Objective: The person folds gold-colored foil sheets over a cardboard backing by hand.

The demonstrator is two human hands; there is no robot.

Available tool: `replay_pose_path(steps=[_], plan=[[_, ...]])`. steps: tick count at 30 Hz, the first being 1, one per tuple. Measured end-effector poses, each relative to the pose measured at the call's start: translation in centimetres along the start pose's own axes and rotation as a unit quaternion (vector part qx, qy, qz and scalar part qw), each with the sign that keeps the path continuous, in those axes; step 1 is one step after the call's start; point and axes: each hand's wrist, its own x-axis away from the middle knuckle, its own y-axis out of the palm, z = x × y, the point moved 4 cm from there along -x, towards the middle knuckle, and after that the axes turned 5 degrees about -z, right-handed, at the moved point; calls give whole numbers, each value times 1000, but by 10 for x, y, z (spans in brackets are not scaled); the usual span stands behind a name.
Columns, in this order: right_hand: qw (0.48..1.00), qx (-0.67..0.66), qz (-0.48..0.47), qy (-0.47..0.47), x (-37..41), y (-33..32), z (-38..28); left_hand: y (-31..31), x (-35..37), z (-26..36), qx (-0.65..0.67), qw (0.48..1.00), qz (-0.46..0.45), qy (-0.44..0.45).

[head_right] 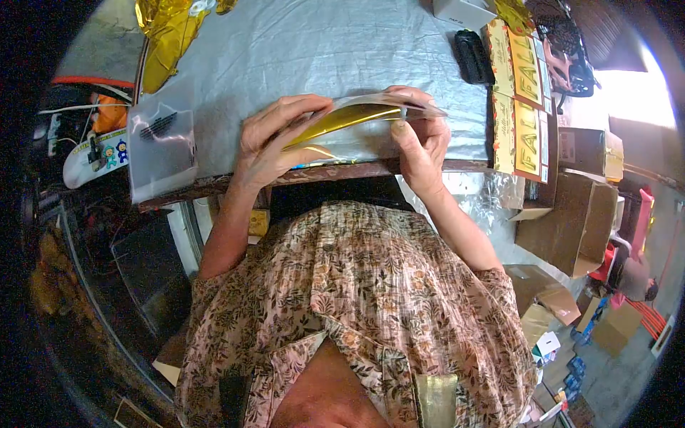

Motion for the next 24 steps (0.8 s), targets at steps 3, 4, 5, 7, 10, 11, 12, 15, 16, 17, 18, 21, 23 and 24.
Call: replay_pose_path(steps=[3,4,5,7,10,11,12,15,16,17,18,21,23,24], plan=[[999,39,-3,0,1,-2,0,1,0,-1,12,1000,2,2],[999,39,0,0,2,-3,-1,0,0,-1,8,1000,3,11],[999,35,-7,5,1,-2,-1,0,-1,1,8,1000,1,13],[999,31,-12,9,-1,-2,-4,0,-1,2,6,1000,-2,-13],[1000,1,-3,21,-8,-2,-11,0,-2,-3,-22,1000,0,0],[993,105,29,-50,-14,-4,-20,1,-3,-2,-22,1000,0,1],[969,208,60,-121,-19,-5,-28,2,-4,0,-2,1000,7,-18],[894,356,63,-265,-23,-12,-54,3,-9,9,40,998,9,-57],[832,436,64,-336,-21,-10,-64,4,-11,9,61,995,4,-78],[802,457,45,-382,-21,-9,-70,4,-12,9,62,995,4,-77],[801,458,45,-383,-23,-9,-75,3,-12,7,51,995,2,-82],[709,571,14,-414,-15,1,-89,-1,-15,12,14,997,-4,-81],[702,600,17,-385,-19,11,-93,-2,-15,12,-14,997,-7,-76],[693,629,21,-352,-22,14,-95,0,-13,9,2,997,-11,-72]])
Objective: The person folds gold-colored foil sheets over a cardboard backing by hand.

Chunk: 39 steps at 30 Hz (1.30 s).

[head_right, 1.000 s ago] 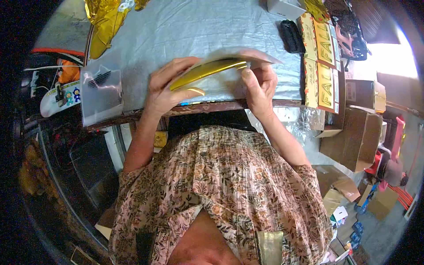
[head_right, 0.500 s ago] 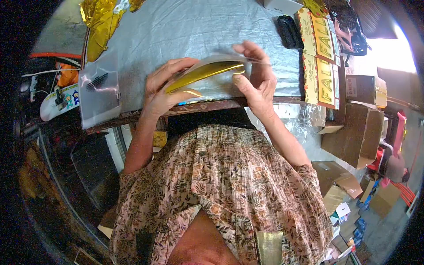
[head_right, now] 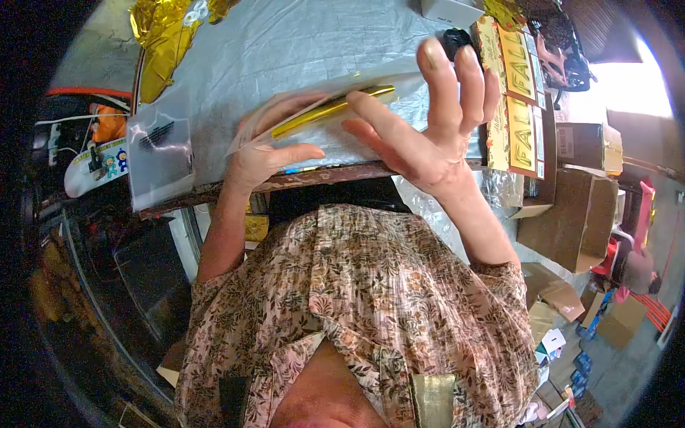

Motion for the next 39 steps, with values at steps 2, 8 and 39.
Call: replay_pose_path(steps=[2,8,39], plan=[[999,-4,-41,-1,-11,-5,0,1,1,-3,17,1000,-3,4],[974,-10,-220,49,-32,-8,-16,0,5,-2,7,1000,4,27],[842,-427,-66,323,-21,28,51,-19,-7,-40,259,935,166,-175]])
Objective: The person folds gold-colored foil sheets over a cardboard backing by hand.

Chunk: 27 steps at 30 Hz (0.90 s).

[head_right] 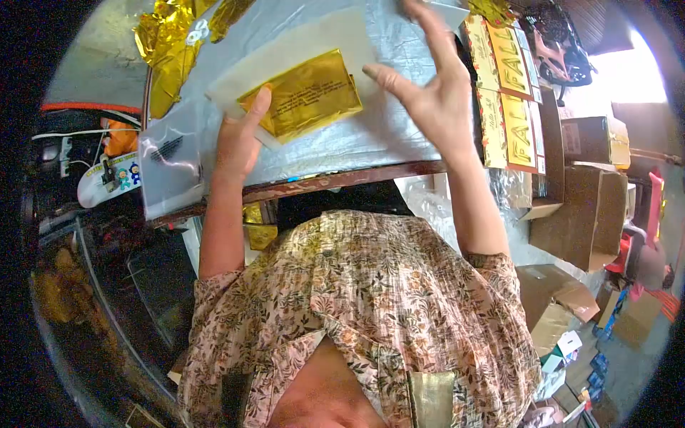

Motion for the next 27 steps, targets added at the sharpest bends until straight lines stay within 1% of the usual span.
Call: replay_pose_path(steps=[1,2,4,5,6,7,8,10,11,13,14,15,17,18,19,20,21,22,23,25,27], plan=[[998,-8,-41,46,-4,-2,31,0,-3,-3,92,994,23,-55],[983,-138,-52,105,-8,8,40,0,-8,-2,89,994,21,-52],[943,-192,-146,231,-16,25,72,3,-13,-9,149,981,5,-123],[937,-214,-136,239,-17,30,74,0,-16,-14,150,981,4,-124],[937,-214,-136,240,-19,34,78,-3,-19,-19,128,981,-26,-143],[928,-252,-130,241,-21,39,83,-4,-20,-20,105,980,-56,-161],[918,-290,-124,240,-24,43,88,-5,-22,-19,104,980,-56,-161],[920,-291,-113,237,-26,46,93,-2,-23,-15,210,956,-71,-192],[922,-292,-102,234,-26,45,96,-1,-23,-12,209,956,-72,-194],[920,-295,-101,236,-24,47,104,-1,-25,-4,207,964,-76,-150],[919,-298,-104,238,-23,49,105,-3,-26,-8,207,964,-74,-150],[918,-300,-110,237,-22,52,105,-8,-29,-15,184,969,-52,-155],[887,-359,-82,279,-17,57,95,-19,-35,-26,160,974,-21,-156],[887,-366,-69,273,-15,57,86,-21,-38,-31,147,978,-12,-147],[886,-367,-76,272,-14,59,89,-17,-37,-29,134,981,-4,-138],[884,-368,-76,280,-12,58,96,-13,-34,-26,149,975,1,-163],[881,-368,-76,286,-11,59,99,-10,-33,-24,150,976,6,-161],[867,-404,-49,289,-9,60,89,-9,-32,-23,145,976,16,-163],[866,-405,-53,290,-8,62,89,-8,-30,-21,139,976,25,-166],[850,-429,-39,304,-7,64,94,-5,-27,-15,139,978,25,-155],[858,-411,-36,307,-6,67,108,-5,-29,-17,139,979,18,-147]])
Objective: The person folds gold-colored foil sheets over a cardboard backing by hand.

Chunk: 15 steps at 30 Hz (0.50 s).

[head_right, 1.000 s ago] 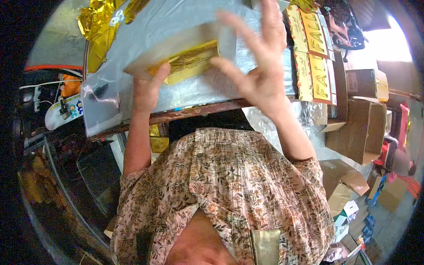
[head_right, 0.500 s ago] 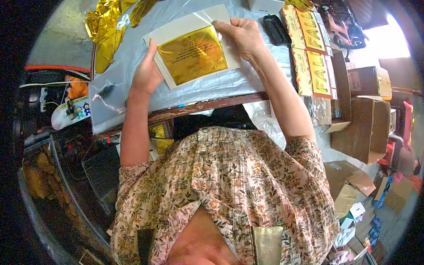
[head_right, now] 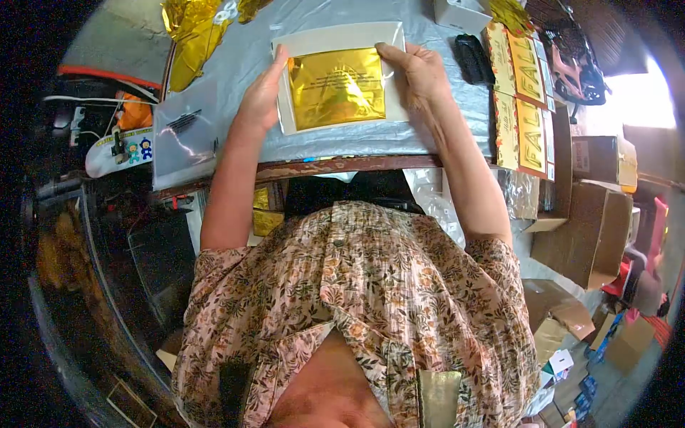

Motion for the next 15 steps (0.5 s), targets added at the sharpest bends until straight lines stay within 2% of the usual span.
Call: replay_pose_path(steps=[2,4,7,9,10,11,12,13,15], plan=[[1000,15,17,0,-5,-9,1,-21,-14,-7,-17,1000,1,-18],[995,85,-51,14,-6,-9,-3,-39,-23,-6,-19,999,-14,-39],[992,102,-72,15,-3,-9,-9,-44,-26,-8,-12,998,-14,-62],[990,111,-81,14,-2,-9,-6,-44,-26,-2,9,998,-49,-26],[996,67,-64,13,-1,-8,-2,-41,-21,5,7,998,-52,-26],[999,23,-48,10,2,-3,-3,-35,-11,15,-58,996,-56,-32],[999,8,-7,52,11,1,0,-30,-5,24,-122,990,-64,-35],[995,-5,34,89,19,6,-2,-36,-9,28,-122,989,-75,-25],[997,-36,21,63,19,10,11,-69,-19,26,-322,941,-6,-107]])
